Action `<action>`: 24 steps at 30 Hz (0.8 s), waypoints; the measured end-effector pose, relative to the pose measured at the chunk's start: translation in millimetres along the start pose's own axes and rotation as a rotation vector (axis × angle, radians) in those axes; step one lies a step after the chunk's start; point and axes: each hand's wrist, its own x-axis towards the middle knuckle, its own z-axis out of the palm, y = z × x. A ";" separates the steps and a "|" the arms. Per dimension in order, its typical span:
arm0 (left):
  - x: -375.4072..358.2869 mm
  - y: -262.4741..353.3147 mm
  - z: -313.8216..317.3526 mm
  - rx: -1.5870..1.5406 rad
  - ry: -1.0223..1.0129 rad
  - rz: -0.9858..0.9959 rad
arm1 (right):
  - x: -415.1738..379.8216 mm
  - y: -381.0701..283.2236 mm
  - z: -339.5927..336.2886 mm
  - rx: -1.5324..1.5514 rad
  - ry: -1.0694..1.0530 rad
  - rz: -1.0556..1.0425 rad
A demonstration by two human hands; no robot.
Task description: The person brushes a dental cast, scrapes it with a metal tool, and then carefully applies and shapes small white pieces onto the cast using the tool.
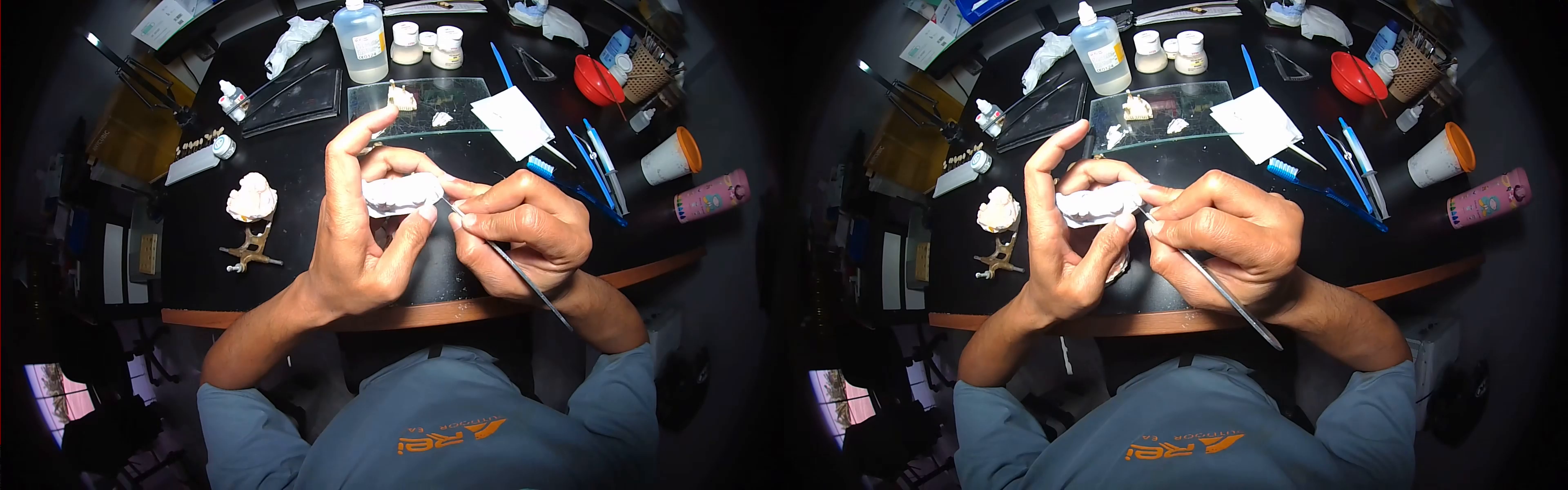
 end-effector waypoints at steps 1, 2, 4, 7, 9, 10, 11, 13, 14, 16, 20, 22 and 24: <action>0.0 -0.3 0.2 -0.005 0.001 -0.004 | 0.0 0.0 -0.3 -0.003 -0.005 0.001; 0.2 -1.0 0.0 -0.005 -0.002 0.003 | -0.1 0.2 -0.3 0.009 -0.004 0.002; 1.0 -3.3 -0.8 0.000 -0.011 0.027 | 0.5 0.7 -0.3 0.033 -0.001 0.001; 1.4 -1.6 -2.2 0.017 -0.022 0.035 | 1.8 -0.1 0.3 0.076 0.023 0.021; 1.3 -0.2 -2.8 0.025 -0.026 0.033 | 2.3 -1.0 -0.3 0.081 0.023 0.037; 1.6 -0.3 -2.4 0.027 -0.027 0.037 | 2.4 -1.1 -0.7 0.084 0.023 0.045; 1.7 -0.5 -2.5 0.034 -0.029 0.042 | 2.6 -0.8 -1.0 0.086 0.023 0.045; 1.7 -1.0 -2.8 0.053 -0.032 0.055 | 3.1 -0.2 -1.4 0.092 0.023 0.044; 1.9 -2.3 -3.3 0.069 -0.034 0.072 | 3.1 0.0 -1.3 0.100 0.026 0.046; 2.4 -6.6 -4.5 0.106 -0.040 0.116 | 3.1 0.5 -1.2 0.115 0.031 0.048; 2.1 -6.7 -3.9 0.157 -0.037 0.142 | 3.6 0.8 -1.1 0.124 0.027 0.038; 1.5 -5.7 -4.1 0.161 -0.039 0.131 | 3.0 1.0 -0.7 0.124 0.031 0.033; 1.9 -7.3 -4.7 0.166 -0.045 0.153 | 2.9 0.6 -0.7 0.119 0.028 0.029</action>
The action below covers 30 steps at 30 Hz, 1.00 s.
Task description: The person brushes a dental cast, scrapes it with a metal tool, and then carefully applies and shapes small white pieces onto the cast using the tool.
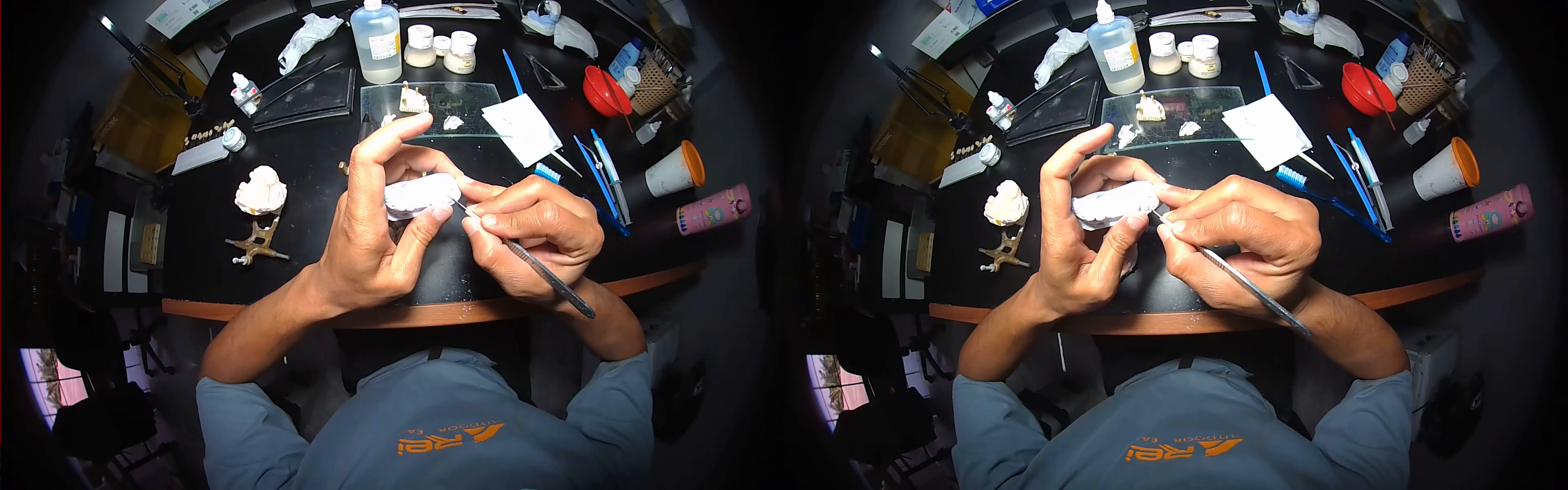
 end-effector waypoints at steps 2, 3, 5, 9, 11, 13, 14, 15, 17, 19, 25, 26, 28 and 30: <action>0.7 -3.9 -0.2 -0.010 -0.005 0.026 | 0.1 0.1 0.1 0.001 0.003 0.003; 1.0 -4.3 -0.3 -0.028 -0.007 0.023 | 0.0 0.5 0.2 0.003 0.007 0.007; 0.4 2.1 -1.4 -0.117 -0.012 -0.049 | -0.2 0.0 -0.1 0.013 0.012 0.027; 0.7 7.5 -4.7 -0.237 -0.029 -0.119 | 0.9 -1.9 -1.2 0.052 0.012 0.082; 0.2 0.6 -5.1 -0.203 -0.038 -0.088 | 0.7 -1.2 -2.0 0.068 0.010 0.096; 0.4 6.1 -4.8 -0.211 -0.033 -0.130 | -0.1 1.4 -2.5 0.076 0.010 0.100; 0.6 7.3 -4.3 -0.216 -0.030 -0.142 | -0.2 1.5 -2.4 0.082 0.010 0.105; 0.8 8.6 -3.9 -0.222 -0.026 -0.154 | -0.2 1.4 -2.3 0.088 0.010 0.110; 0.1 3.3 -3.5 -0.205 -0.026 -0.108 | 0.2 1.2 -2.4 0.091 0.009 0.115; 0.2 -5.7 -4.3 -0.167 -0.037 -0.037 | 0.4 0.9 -2.4 0.085 0.008 0.116; 0.2 6.0 -4.2 -0.278 -0.025 -0.169 | 0.8 1.8 -2.2 0.107 0.002 0.129; 0.1 5.8 -4.4 -0.277 -0.028 -0.167 | 0.9 1.0 -2.4 0.103 0.000 0.142; 0.3 4.6 -5.0 -0.262 -0.039 -0.156 | 1.4 -1.4 -2.7 0.096 -0.006 0.168; 0.2 3.1 -5.4 -0.240 -0.047 -0.142 | 1.2 -1.3 -3.0 0.094 -0.011 0.172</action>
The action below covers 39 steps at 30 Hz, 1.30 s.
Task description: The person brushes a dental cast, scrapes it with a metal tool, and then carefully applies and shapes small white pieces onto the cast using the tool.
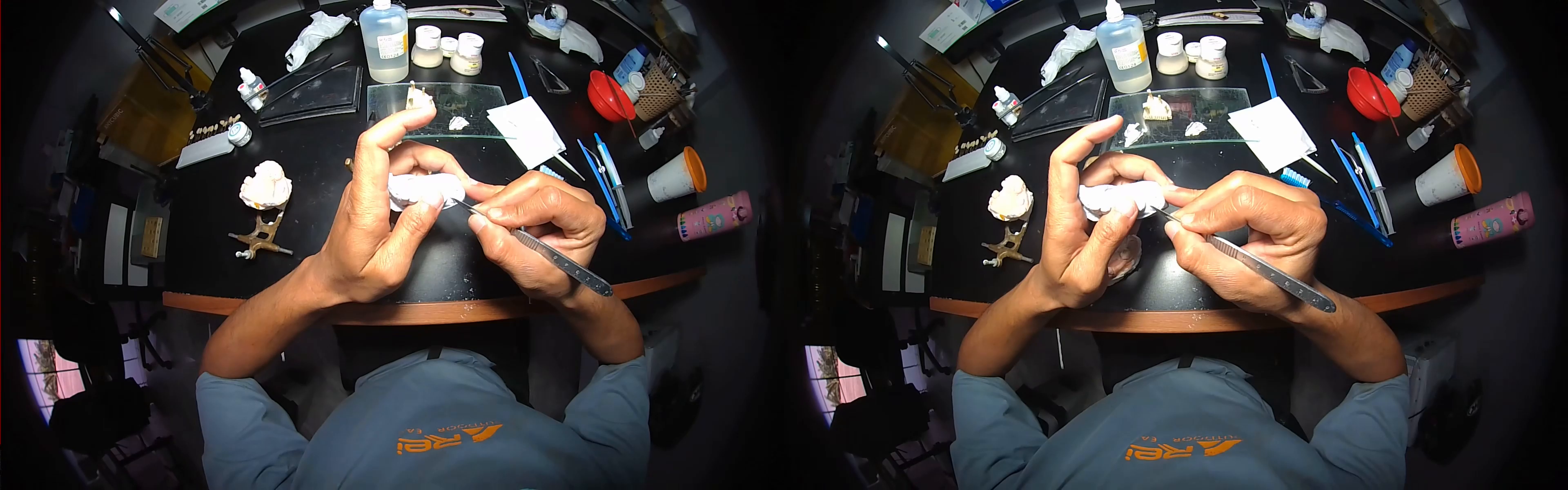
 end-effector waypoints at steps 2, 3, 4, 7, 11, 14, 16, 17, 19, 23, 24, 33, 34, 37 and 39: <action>-0.1 -0.4 0.1 0.005 -0.001 -0.003 | -0.1 0.3 -0.8 -0.005 -0.008 0.000; -0.1 -0.2 0.3 0.002 0.000 -0.009 | 0.3 0.8 -1.5 -0.009 -0.015 -0.003; -0.5 1.2 0.9 -0.014 0.002 -0.026 | 0.4 1.1 -1.9 -0.014 -0.021 -0.006; -0.1 7.2 4.1 -0.036 0.056 -0.070 | 1.2 -0.3 -2.3 -0.009 -0.032 0.007; 0.3 8.9 5.4 -0.036 0.081 -0.090 | 1.4 -0.2 -3.0 -0.006 -0.042 0.005; 0.6 9.4 4.8 -0.035 0.077 -0.095 | 1.5 1.0 -4.6 -0.001 -0.055 -0.004; 0.5 9.8 4.8 -0.040 0.081 -0.096 | 1.0 0.9 -4.7 0.006 -0.054 0.009; 0.6 9.8 4.8 -0.035 0.081 -0.092 | 1.0 0.7 -4.6 0.014 -0.048 0.005; 0.5 9.5 4.5 -0.018 0.082 -0.078 | 1.0 0.3 -4.0 0.031 -0.038 -0.002; 0.0 8.7 4.0 0.001 0.068 -0.059 | -1.0 1.0 -2.2 0.014 -0.010 0.004; -0.2 7.9 3.4 0.004 0.052 -0.052 | -1.6 1.2 -1.7 0.014 -0.004 0.006; -0.9 1.4 1.2 0.096 -0.002 0.008 | -0.9 2.0 -1.6 -0.019 -0.013 0.004; -0.8 1.5 1.8 0.104 0.000 0.008 | -0.9 2.7 -2.0 -0.023 -0.018 0.000; -1.0 -2.1 1.3 0.124 0.000 0.033 | -1.1 1.9 -2.6 -0.013 -0.025 0.015; -1.2 -2.6 1.2 0.131 -0.002 0.037 | -0.7 1.8 -3.6 -0.015 -0.035 0.013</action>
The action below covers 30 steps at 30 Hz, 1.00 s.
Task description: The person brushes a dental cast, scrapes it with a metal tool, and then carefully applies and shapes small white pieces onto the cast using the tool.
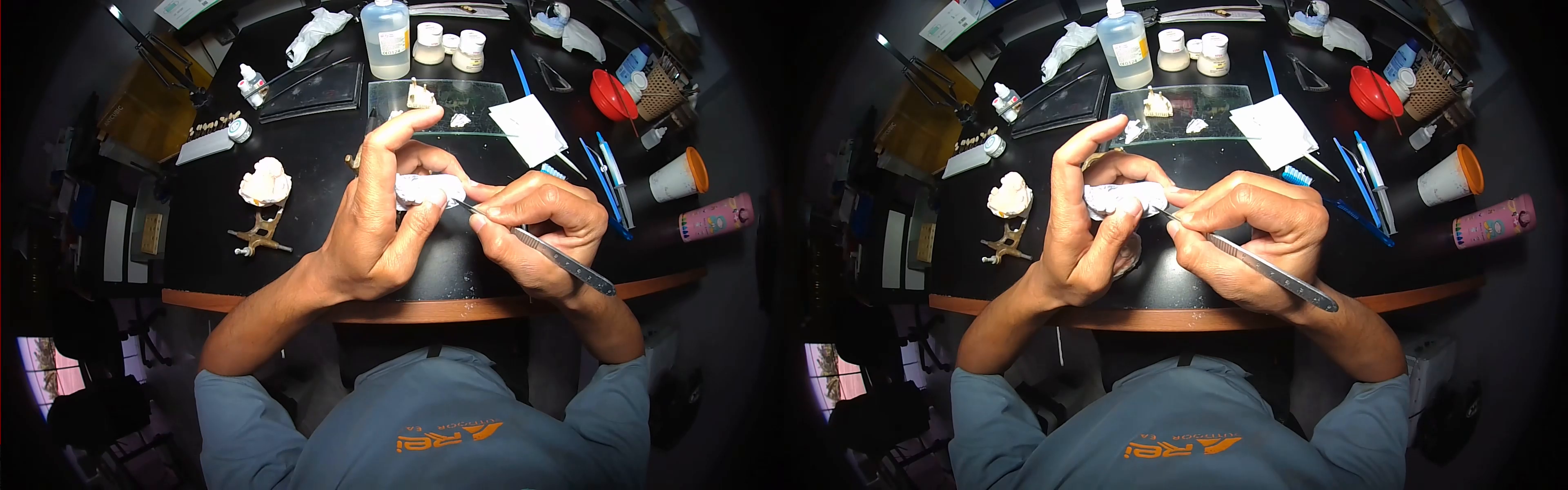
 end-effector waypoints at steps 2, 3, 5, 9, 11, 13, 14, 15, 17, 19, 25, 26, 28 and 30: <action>0.2 2.3 0.0 -0.002 -0.001 -0.015 | -0.2 0.1 -0.2 0.002 -0.003 0.001; 0.2 2.9 0.0 -0.005 0.000 -0.021 | -0.3 0.3 0.0 0.005 -0.002 0.002; 0.1 4.0 0.2 -0.015 0.001 -0.037 | -0.5 0.3 0.4 0.011 -0.001 0.004; 0.3 4.6 -1.3 0.003 -0.007 -0.027 | 0.0 0.0 0.0 0.015 -0.008 0.006; 0.7 -2.9 -1.3 0.031 -0.007 0.037 | 0.3 -0.7 -0.5 0.010 -0.014 0.012; 1.1 -3.9 -1.5 0.034 -0.008 0.054 | 0.6 -2.2 -0.8 0.000 -0.019 0.023; 1.4 -3.2 -1.5 0.030 -0.009 0.051 | 0.3 -1.3 -0.7 0.005 -0.018 0.019; 1.8 -0.9 -0.8 0.003 0.011 0.019 | -0.4 0.2 -0.5 0.009 -0.016 0.014; 2.1 5.8 1.5 -0.050 0.050 -0.045 | -0.4 0.8 -0.5 0.013 -0.013 0.012; 2.1 7.4 2.0 -0.056 0.057 -0.061 | -0.7 -0.1 -0.5 0.013 -0.009 0.020; 2.4 15.5 2.5 -0.073 0.075 -0.132 | -1.5 0.1 0.3 0.035 0.003 0.032; 2.4 15.4 2.4 -0.076 0.074 -0.133 | -1.3 -0.4 0.3 0.032 0.001 0.029; 2.1 14.3 2.3 -0.086 0.074 -0.136 | -0.9 -1.4 0.0 0.026 -0.001 0.023; 2.2 15.1 2.5 -0.126 0.080 -0.156 | -0.6 -1.1 0.1 0.029 -0.001 0.020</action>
